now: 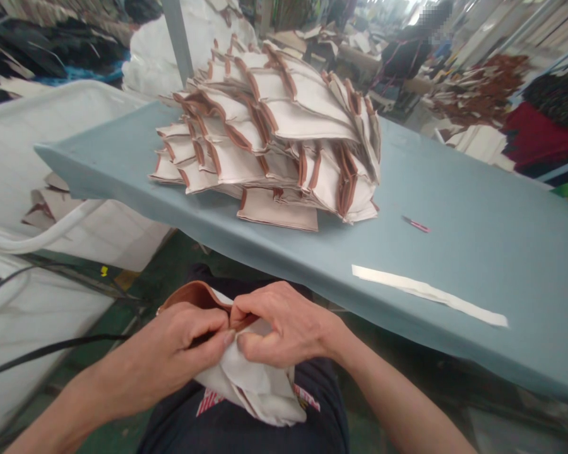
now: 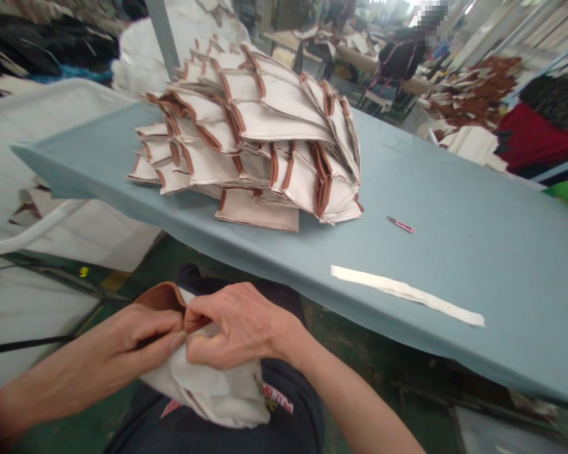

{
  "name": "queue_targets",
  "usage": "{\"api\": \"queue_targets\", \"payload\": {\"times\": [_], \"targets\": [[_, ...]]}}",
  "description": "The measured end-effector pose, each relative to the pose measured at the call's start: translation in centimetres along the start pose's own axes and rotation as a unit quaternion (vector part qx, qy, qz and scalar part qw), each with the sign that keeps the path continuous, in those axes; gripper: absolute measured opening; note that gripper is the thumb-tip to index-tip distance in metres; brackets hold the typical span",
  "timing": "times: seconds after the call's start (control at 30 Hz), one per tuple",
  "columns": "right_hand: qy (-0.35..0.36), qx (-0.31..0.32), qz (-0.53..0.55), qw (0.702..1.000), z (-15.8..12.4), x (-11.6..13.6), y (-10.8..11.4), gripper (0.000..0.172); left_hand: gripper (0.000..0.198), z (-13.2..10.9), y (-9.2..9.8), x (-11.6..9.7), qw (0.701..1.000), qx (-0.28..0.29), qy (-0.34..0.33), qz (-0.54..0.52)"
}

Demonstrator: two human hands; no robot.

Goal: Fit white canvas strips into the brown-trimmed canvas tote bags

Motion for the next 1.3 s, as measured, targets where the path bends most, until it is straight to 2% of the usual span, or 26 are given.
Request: {"api": "queue_targets", "payload": {"times": [0.1,0.23,0.3,0.33,0.4,0.47,0.53,0.63,0.7,0.8,0.93,1.1,1.2,1.3], "targets": [[-0.014,0.014,0.025,0.999,-0.1,-0.4,0.4,0.004,0.042,0.6,-0.5,-0.1,0.998,0.038,-0.012,0.042],[0.004,-0.025,0.060,0.998,-0.3,-0.6,0.9,0.018,0.045,1.2,-0.8,0.4,0.992,0.107,0.005,-0.065],[0.018,-0.093,0.044,0.994,-0.6,-0.7,1.0,0.019,0.048,1.4,-1.1,0.8,0.984,0.124,0.025,-0.128],[0.030,-0.147,0.025,0.988,-0.8,-0.6,1.1,0.016,0.050,1.4,-1.2,1.0,0.981,0.120,0.036,-0.151],[0.056,-0.264,-0.011,0.963,-1.7,-0.4,1.1,0.011,0.054,1.4,-1.3,1.4,0.977,0.093,0.056,-0.184],[0.055,-0.329,-0.020,0.942,-2.7,-0.1,0.7,0.010,0.057,1.3,-1.4,1.8,0.974,0.069,0.068,-0.207],[0.008,-0.319,-0.005,0.948,-3.6,-0.2,-0.4,0.012,0.055,1.2,-1.6,2.2,0.968,0.067,0.080,-0.227],[-0.075,-0.249,0.040,0.965,-4.3,-0.6,-2.4,0.017,0.053,1.1,-1.9,2.6,0.964,0.074,0.090,-0.238],[-0.110,-0.224,0.068,0.966,-4.3,-0.8,-3.3,0.020,0.053,1.1,-1.9,2.5,0.967,0.073,0.088,-0.228],[-0.156,-0.228,0.104,0.955,-3.8,-0.9,-3.8,0.026,0.052,1.2,-1.8,1.9,0.973,0.059,0.080,-0.206],[-0.226,-0.231,0.166,0.932,-3.6,-0.4,-3.8,0.027,0.046,1.4,-1.4,1.2,0.986,-0.002,0.057,-0.159],[-0.245,-0.191,0.167,0.936,-3.9,0.6,-4.5,0.033,0.045,1.5,-2.1,0.9,0.995,-0.065,0.042,-0.070],[-0.249,-0.201,0.180,0.930,-4.2,0.4,-5.5,0.032,0.043,1.5,-3.1,0.6,0.992,-0.124,0.028,-0.022],[-0.251,-0.232,0.247,0.907,-4.4,-0.2,-6.8,0.037,0.041,1.6,-3.8,0.5,0.985,-0.170,0.016,-0.010]]}}
Point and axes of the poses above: each hand's wrist, its own z-axis towards the middle knuckle, its own y-axis out of the back of the hand, x = y × z, the point moved 3 cm from there along z, towards the middle knuckle, and after that the axes turned 12 degrees about y, right-handed, at the moved point
